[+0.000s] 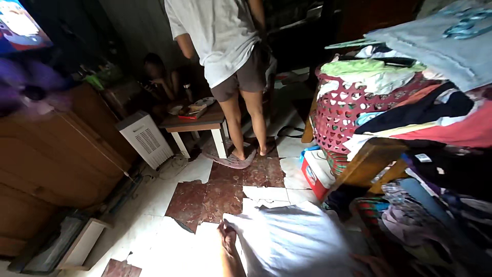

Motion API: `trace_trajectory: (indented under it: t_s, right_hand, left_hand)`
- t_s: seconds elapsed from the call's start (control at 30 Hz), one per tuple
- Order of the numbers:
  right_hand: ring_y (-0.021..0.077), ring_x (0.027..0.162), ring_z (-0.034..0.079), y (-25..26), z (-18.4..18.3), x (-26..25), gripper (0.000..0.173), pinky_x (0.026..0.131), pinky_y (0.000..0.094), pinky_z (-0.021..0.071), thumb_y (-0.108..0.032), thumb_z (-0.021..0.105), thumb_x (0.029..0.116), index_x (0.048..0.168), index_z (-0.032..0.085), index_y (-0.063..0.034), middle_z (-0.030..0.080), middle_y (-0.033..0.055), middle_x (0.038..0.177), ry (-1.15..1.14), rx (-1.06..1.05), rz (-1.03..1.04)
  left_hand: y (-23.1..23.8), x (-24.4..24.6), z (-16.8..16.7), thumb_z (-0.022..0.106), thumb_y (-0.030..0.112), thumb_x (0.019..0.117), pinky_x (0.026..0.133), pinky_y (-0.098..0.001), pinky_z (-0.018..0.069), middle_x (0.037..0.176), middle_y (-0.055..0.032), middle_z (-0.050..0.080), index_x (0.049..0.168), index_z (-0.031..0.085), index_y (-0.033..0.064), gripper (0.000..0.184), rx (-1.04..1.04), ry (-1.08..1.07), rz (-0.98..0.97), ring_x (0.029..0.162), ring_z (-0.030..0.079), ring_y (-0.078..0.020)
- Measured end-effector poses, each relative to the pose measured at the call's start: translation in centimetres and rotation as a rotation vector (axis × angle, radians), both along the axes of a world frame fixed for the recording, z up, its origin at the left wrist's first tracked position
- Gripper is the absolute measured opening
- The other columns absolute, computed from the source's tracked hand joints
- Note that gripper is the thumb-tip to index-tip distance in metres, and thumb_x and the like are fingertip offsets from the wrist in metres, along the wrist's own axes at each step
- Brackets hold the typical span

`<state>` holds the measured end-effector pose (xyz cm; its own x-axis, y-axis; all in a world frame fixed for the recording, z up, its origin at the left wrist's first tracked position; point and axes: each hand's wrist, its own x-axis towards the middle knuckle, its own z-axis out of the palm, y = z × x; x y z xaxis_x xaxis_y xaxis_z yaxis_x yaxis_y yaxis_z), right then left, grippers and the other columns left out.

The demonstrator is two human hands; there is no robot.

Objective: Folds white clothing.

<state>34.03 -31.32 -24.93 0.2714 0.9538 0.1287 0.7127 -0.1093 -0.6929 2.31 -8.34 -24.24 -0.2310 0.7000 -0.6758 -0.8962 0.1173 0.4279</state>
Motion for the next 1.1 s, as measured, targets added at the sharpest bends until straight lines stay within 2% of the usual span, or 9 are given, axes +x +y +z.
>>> trace_trajectory:
  t_s: [0.1, 0.23, 0.3, 0.37, 0.6, 0.7, 0.83, 1.0, 1.1]
  right_hand:
    - [0.051, 0.126, 0.053, -0.3, 0.8, 0.0, 0.046, 0.112, 0.0567, 0.039, -0.03, 0.057, 0.1018, 0.13, 0.061, 0.007, 0.06, 0.0335, 0.129, -0.001, -0.019, -0.001]
    - [0.0465, 0.125, 0.056, -1.5, 0.4, 0.5, 0.053, 0.109, 0.0486, 0.0452, -0.025, 0.06, 0.1013, 0.137, 0.051, 0.0132, 0.054, 0.0374, 0.134, 0.17, -0.047, -0.04]
    - [0.0435, 0.128, 0.056, -3.2, 0.2, 1.3, 0.057, 0.109, 0.0466, 0.046, -0.023, 0.06, 0.1027, 0.142, 0.044, 0.0145, 0.051, 0.0377, 0.139, 0.296, -0.134, -0.06]
    - [0.0412, 0.129, 0.055, -5.0, 0.1, 2.5, 0.056, 0.109, 0.0466, 0.0454, -0.023, 0.057, 0.1048, 0.145, 0.042, 0.0129, 0.05, 0.0362, 0.141, 0.403, -0.285, -0.073]
    - [0.0362, 0.121, 0.059, -10.1, 0.2, 4.6, 0.061, 0.103, 0.0489, 0.0492, -0.033, 0.059, 0.1026, 0.147, 0.043, 0.0047, 0.054, 0.0311, 0.138, 0.544, -0.585, -0.191]
    - [0.0323, 0.112, 0.064, -11.0, -0.4, 5.1, 0.064, 0.095, 0.0482, 0.0534, -0.03, 0.065, 0.0988, 0.148, 0.04, 0.0026, 0.057, 0.0293, 0.133, 0.585, -0.602, -0.219]
    - [0.0293, 0.107, 0.065, -11.3, 0.3, 4.5, 0.063, 0.09, 0.0466, 0.0554, -0.027, 0.067, 0.0963, 0.147, 0.042, 0.0004, 0.061, 0.0258, 0.127, 0.63, -0.606, -0.234]
    - [0.0305, 0.118, 0.061, -9.9, 2.8, 4.7, 0.063, 0.094, 0.0465, 0.0547, -0.006, 0.064, 0.0937, 0.15, 0.036, 0.0018, 0.051, 0.0271, 0.14, 0.671, -0.504, -0.213]
    - [0.0135, 0.114, 0.06, -8.0, 5.8, 4.9, 0.048, 0.094, 0.0325, 0.0537, -0.007, 0.051, 0.0972, 0.143, 0.044, 0.0029, 0.056, 0.0145, 0.135, 0.693, -0.187, -0.239]
  left_hand:
    - [-0.6, 0.6, 1.0, 0.034, 0.025, 0.1105, 0.077, -0.0319, 0.056, 0.105, -0.0101, 0.065, 0.124, 0.051, 0.0019, 0.032, 0.066, -0.029, -0.03, 0.09, 0.065, -0.0171]
    - [-1.2, -0.1, -0.7, 0.038, 0.034, 0.1093, 0.062, -0.0318, 0.0522, 0.087, -0.0111, 0.062, 0.113, 0.056, 0.0004, 0.038, -0.143, 0.365, -0.531, 0.068, 0.059, -0.0165]
    - [-2.0, -1.1, -1.7, 0.048, 0.032, 0.1078, 0.083, -0.0414, 0.0509, 0.117, -0.0182, 0.066, 0.136, 0.054, 0.0001, 0.043, -0.219, 0.608, -0.838, 0.096, 0.064, -0.0245]
    - [-3.0, -2.0, -1.1, 0.057, 0.026, 0.1053, 0.089, -0.0481, 0.0505, 0.125, -0.0239, 0.064, 0.141, 0.049, -0.0021, 0.046, -0.161, 0.837, -0.956, 0.106, 0.064, -0.0311]
    - [-9.1, -1.1, 4.3, 0.071, 0.006, 0.0905, 0.063, -0.0238, 0.0517, 0.075, -0.0018, 0.061, 0.093, 0.063, -0.0019, 0.011, 0.333, 1.074, -1.003, 0.065, 0.059, -0.0065]
    - [-12.6, -1.1, 3.5, 0.079, 0.014, 0.0824, 0.088, -0.0366, 0.0549, 0.101, -0.0126, 0.069, 0.105, 0.07, -0.0032, 0.03, 0.654, 1.27, -1.249, 0.096, 0.066, -0.02]
    - [-16.1, -0.9, 4.3, 0.086, 0.023, 0.0711, 0.111, -0.0534, 0.0386, 0.141, -0.0185, 0.055, 0.113, 0.077, 0.0153, 0.043, 0.73, 1.491, -1.453, 0.133, 0.046, -0.04]
    - [-18.8, 0.6, 1.8, 0.088, 0.027, 0.0647, 0.111, -0.0632, 0.0364, 0.15, -0.0208, 0.05, 0.115, 0.078, 0.024, 0.051, 0.734, 1.728, -1.271, 0.143, 0.035, -0.0489]
    - [-18.7, 1.7, 0.7, 0.088, 0.035, 0.0623, 0.104, -0.0659, 0.0412, 0.14, -0.0208, 0.058, 0.115, 0.077, 0.0227, 0.055, 0.711, 1.886, -1.099, 0.135, 0.044, -0.0508]
